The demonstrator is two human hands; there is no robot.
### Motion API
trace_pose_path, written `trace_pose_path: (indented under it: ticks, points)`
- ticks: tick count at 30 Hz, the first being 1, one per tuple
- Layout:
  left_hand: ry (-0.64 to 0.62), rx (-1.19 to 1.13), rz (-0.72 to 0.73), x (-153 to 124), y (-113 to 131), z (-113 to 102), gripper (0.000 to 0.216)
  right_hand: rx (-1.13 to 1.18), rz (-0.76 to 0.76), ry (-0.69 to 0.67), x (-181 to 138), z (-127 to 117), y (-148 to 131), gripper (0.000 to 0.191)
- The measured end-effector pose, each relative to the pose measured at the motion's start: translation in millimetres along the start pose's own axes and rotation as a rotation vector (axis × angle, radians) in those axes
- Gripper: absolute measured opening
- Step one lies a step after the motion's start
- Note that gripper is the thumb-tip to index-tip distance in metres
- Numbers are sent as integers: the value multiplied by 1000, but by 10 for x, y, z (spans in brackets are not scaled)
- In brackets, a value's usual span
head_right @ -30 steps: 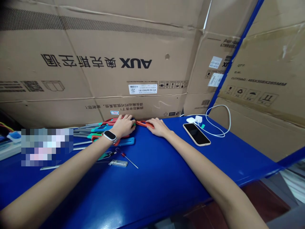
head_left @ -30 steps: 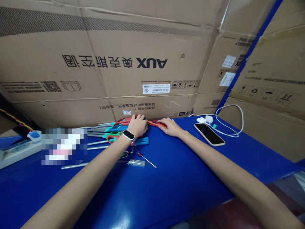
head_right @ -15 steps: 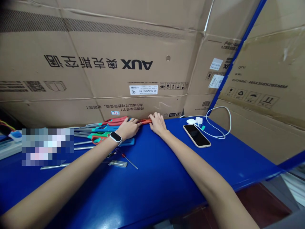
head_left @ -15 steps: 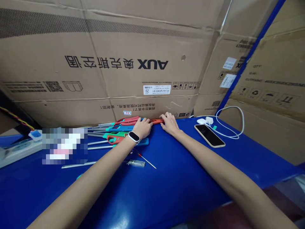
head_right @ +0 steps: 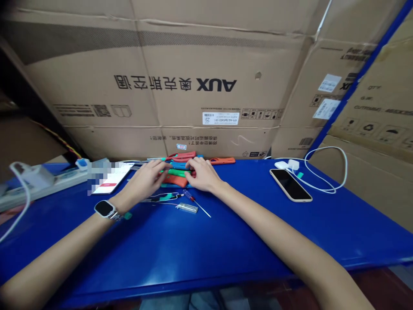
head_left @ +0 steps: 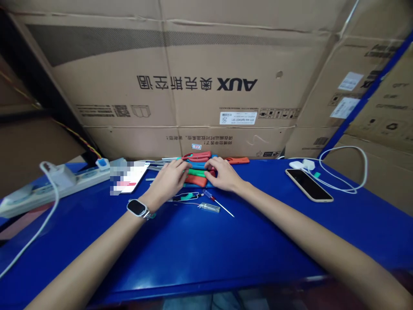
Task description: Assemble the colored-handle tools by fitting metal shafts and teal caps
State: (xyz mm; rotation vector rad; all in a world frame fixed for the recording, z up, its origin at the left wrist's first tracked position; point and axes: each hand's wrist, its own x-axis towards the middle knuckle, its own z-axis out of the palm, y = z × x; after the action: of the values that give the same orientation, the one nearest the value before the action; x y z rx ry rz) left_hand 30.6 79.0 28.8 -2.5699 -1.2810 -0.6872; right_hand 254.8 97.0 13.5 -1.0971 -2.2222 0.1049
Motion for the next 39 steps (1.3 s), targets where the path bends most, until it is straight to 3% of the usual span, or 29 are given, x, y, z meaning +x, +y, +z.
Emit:
trace_pose_path:
  ticks: [5, 12, 19, 24, 29, 31, 33, 36, 39]
  points:
    - [42, -134, -51, -410, -271, -99, 21, -254, -46, -147, 62, 118, -327, 34]
    - [192, -308, -108, -701, -208, -54, 24, -497, 13, -222, 105, 154, -537, 27]
    - [210, -140, -137, -614, 2, 80, 25, -643, -86, -201, 86, 175, -472, 37]
    - [237, -82, -188, -440, 21, 157, 28, -587, -68, -192, 49, 182, -376, 26]
    - [458, -239, -259, -409, -81, 128, 17, -343, 14, -99, -69, 91, -386, 20]
    - [547, -435, -329, -418, -109, 87, 15, -108, 116, -49, -170, 50, -420, 20]
    - [587, -723, -414, -411, -113, 46, 20, 271, 223, -65, -286, 24, -477, 24]
    - [556, -1176, -466, -357, -83, -10, 34, 725, 247, -185, -432, 8, -605, 32]
    - [489, -1446, -439, -274, -23, -64, 42, 986, 297, -360, -475, -12, -754, 36]
